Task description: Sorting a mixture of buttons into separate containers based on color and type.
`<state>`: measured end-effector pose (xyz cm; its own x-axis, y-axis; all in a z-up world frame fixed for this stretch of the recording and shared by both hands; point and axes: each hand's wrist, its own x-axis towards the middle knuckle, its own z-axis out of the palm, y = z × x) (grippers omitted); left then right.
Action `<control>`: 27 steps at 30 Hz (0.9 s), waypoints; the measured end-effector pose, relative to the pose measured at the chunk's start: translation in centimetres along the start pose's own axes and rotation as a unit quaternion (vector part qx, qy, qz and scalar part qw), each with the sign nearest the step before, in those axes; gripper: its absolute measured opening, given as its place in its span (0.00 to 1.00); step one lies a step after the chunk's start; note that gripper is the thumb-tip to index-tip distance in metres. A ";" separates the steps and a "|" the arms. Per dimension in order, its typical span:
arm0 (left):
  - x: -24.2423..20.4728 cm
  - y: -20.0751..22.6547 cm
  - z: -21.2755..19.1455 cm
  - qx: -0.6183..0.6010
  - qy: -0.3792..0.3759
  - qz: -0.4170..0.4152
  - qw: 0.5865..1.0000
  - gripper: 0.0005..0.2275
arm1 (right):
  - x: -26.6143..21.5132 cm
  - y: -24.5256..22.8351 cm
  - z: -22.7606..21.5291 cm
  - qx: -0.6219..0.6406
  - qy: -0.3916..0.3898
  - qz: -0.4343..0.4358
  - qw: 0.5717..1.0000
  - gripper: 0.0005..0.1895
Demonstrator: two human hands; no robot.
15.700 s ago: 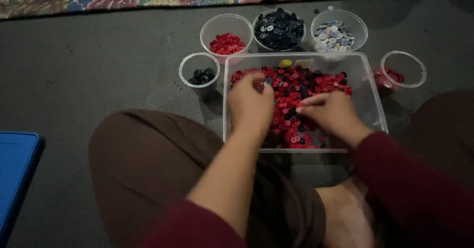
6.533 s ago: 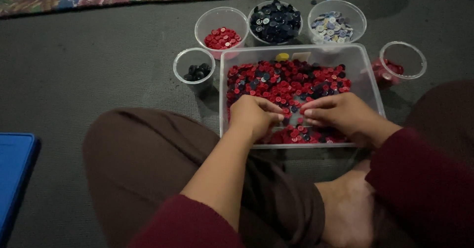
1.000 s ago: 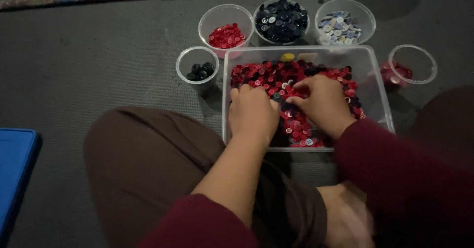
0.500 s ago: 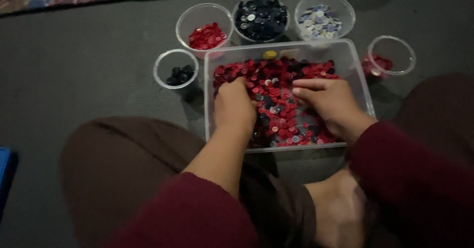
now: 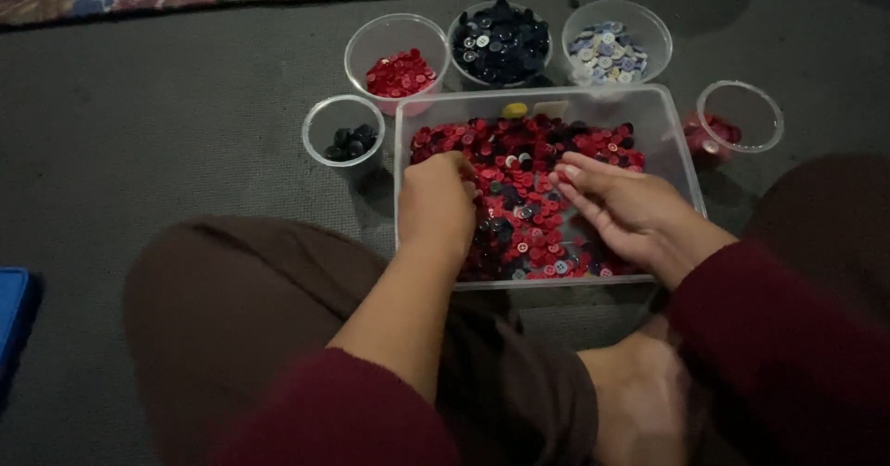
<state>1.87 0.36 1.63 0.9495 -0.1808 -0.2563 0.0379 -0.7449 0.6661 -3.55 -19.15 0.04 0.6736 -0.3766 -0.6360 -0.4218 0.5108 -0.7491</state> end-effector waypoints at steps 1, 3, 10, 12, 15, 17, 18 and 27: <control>0.1 -0.1 0.1 -0.002 0.002 0.000 1.000 0.09 | 0.6 0.2 -0.2 -0.002 -0.002 -0.001 1.000 0.25; 0.2 -0.5 0.4 0.005 -0.017 -0.010 1.000 0.09 | 1.7 0.6 -0.5 -0.006 -0.010 0.030 0.999 0.25; -0.6 -1.3 0.9 0.013 -0.037 -0.042 0.998 0.13 | 0.8 -3.7 7.3 -0.044 -0.062 -0.014 0.997 0.22; -0.1 -2.9 2.0 -0.023 -0.027 -0.026 0.999 0.08 | -1.6 -7.1 11.6 -0.066 -0.106 -0.096 0.987 0.11; -1.0 -2.4 1.5 -0.002 -0.014 -0.003 1.000 0.07 | -2.6 -8.9 14.5 -0.223 -0.157 -0.179 0.945 0.20; -0.8 -2.5 1.7 -0.011 -0.008 -0.014 1.000 0.07 | -1.0 -8.3 13.7 -0.237 -0.170 -0.192 0.937 0.24; -0.7 -2.6 2.0 -0.019 -0.006 -0.026 0.999 0.08 | -0.1 -7.9 13.2 -0.250 -0.181 -0.202 0.929 0.29; 1.0 -1.4 0.7 -0.008 -0.064 -0.059 0.996 0.06 | 2.7 3.6 0.8 -0.585 -0.067 -0.296 0.752 0.19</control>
